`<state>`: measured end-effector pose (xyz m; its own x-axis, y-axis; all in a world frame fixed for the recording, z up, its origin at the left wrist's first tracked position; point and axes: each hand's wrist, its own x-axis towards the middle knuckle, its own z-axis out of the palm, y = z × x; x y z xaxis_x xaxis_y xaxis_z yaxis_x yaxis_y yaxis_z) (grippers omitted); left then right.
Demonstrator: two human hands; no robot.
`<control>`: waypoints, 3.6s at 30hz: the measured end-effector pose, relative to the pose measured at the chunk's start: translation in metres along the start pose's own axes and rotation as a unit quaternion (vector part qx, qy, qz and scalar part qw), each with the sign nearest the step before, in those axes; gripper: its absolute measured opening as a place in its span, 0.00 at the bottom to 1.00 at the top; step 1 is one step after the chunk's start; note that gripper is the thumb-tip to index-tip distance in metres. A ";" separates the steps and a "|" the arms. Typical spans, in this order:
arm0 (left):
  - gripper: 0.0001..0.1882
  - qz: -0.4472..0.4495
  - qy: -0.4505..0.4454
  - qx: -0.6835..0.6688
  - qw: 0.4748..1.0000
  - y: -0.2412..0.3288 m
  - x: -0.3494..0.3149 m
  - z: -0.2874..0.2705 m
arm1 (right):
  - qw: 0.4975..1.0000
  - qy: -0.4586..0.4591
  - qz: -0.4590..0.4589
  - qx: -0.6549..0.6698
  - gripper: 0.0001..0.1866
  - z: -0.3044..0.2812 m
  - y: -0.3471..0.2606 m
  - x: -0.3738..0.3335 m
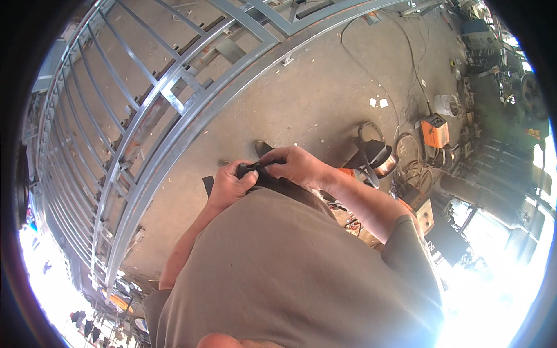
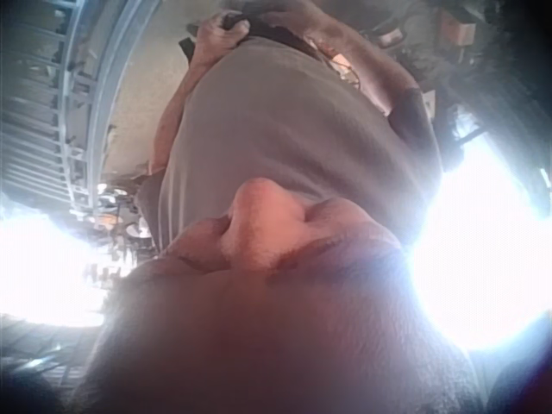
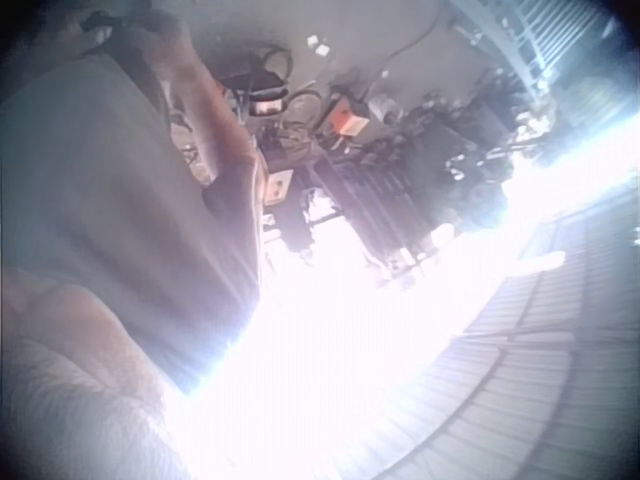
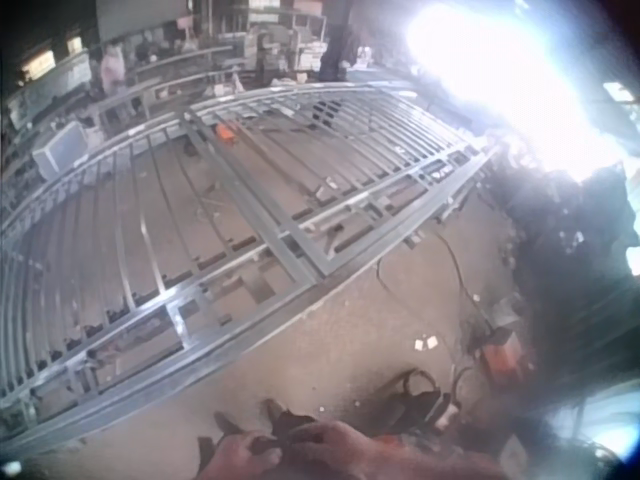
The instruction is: The person assembles a black safety harness by hand, threading straps through buckles and securing connections. The person then attaches a cable to the harness and positions it on a metal frame structure.
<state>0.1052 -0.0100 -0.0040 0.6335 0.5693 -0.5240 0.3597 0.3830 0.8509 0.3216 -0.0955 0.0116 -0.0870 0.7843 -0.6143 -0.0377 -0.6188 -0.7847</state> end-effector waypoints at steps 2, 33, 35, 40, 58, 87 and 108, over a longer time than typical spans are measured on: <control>0.15 -0.004 -0.002 0.005 1.000 0.000 -0.002 0.000 | 0.998 -0.038 0.025 -0.035 0.18 -0.004 0.001 0.003; 0.17 0.054 -0.031 0.092 0.994 -0.002 -0.012 -0.004 | 0.995 0.040 0.023 -0.091 0.14 0.010 -0.011 -0.009; 0.18 0.045 -0.037 0.114 0.992 -0.004 -0.010 -0.007 | 0.996 0.012 -0.008 -0.086 0.14 0.005 -0.012 -0.007; 0.18 0.021 -0.050 0.045 0.998 -0.005 -0.010 -0.008 | 0.994 -0.029 -0.018 -0.102 0.14 0.001 -0.012 -0.004; 0.13 0.048 -0.109 0.070 0.990 0.011 -0.016 -0.016 | 0.975 0.137 -0.060 -0.163 0.11 0.031 0.001 -0.012; 0.18 0.110 -0.099 0.245 0.958 0.008 -0.019 -0.016 | 0.976 0.087 -0.059 -0.193 0.11 0.026 0.002 0.003; 0.18 0.179 -0.070 0.236 0.953 0.018 -0.020 -0.011 | 0.999 0.011 0.006 0.053 0.13 -0.003 -0.019 -0.029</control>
<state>0.0920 -0.0062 0.0214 0.8464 0.4872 -0.2149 0.3508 -0.2065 0.9134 0.3280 -0.1066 0.0437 -0.0654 0.7766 -0.6265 -0.1421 -0.6287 -0.7645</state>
